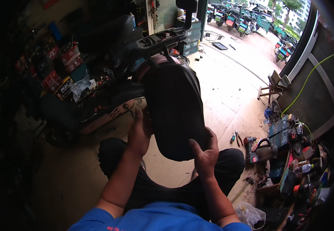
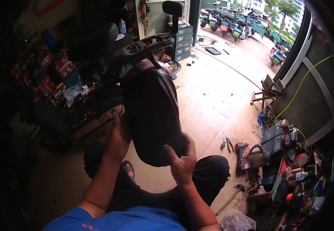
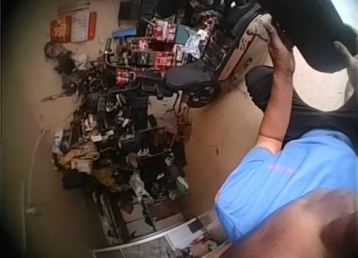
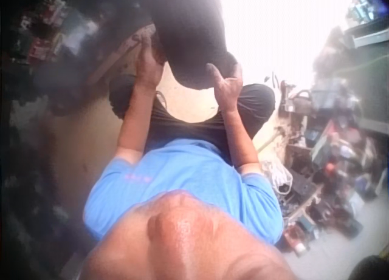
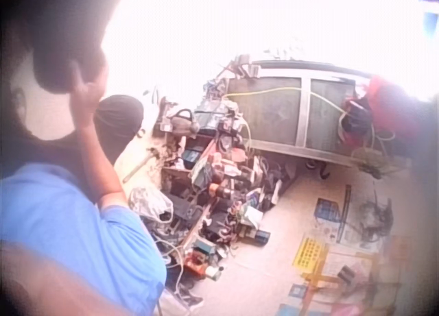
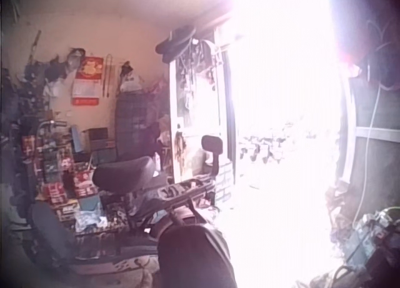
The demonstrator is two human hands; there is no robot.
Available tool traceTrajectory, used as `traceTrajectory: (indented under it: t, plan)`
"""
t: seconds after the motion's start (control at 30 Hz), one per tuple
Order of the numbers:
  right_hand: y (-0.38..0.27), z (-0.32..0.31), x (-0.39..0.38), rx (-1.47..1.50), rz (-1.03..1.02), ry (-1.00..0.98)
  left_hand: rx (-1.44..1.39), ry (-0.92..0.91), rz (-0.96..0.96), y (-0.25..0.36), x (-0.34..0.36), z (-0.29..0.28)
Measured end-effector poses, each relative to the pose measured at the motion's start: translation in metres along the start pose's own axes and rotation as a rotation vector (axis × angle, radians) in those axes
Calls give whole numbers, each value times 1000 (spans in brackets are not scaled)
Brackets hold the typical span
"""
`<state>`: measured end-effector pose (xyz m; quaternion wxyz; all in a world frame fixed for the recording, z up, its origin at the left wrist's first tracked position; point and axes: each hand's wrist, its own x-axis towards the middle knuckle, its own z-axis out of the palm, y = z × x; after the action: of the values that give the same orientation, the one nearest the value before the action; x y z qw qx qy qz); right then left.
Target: The person fits a black cover over a motorcycle seat cushion by hand, stretching the material over the edges and pulling it tight against the plastic base.
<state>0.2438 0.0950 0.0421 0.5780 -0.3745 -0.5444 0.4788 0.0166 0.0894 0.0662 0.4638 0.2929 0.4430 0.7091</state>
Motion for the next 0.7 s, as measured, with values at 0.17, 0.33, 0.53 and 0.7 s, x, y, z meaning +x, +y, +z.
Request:
traceTrajectory:
  t: [0.17, 0.33, 0.53, 0.7]
  plan:
    - [6, 2, -4, -228, -157, -134, 154, 97, -8, -5, -3, 4]
    - [-8, 7, 22, -289, -180, -149, 128, 85, -60, -10, -8, 3]
    - [-15, 13, 60, 259, 428, -239, 122, 76, -141, -17, -15, -1]
    - [-11, 11, 63, 371, 586, -236, 55, 32, -139, -24, -14, -9]
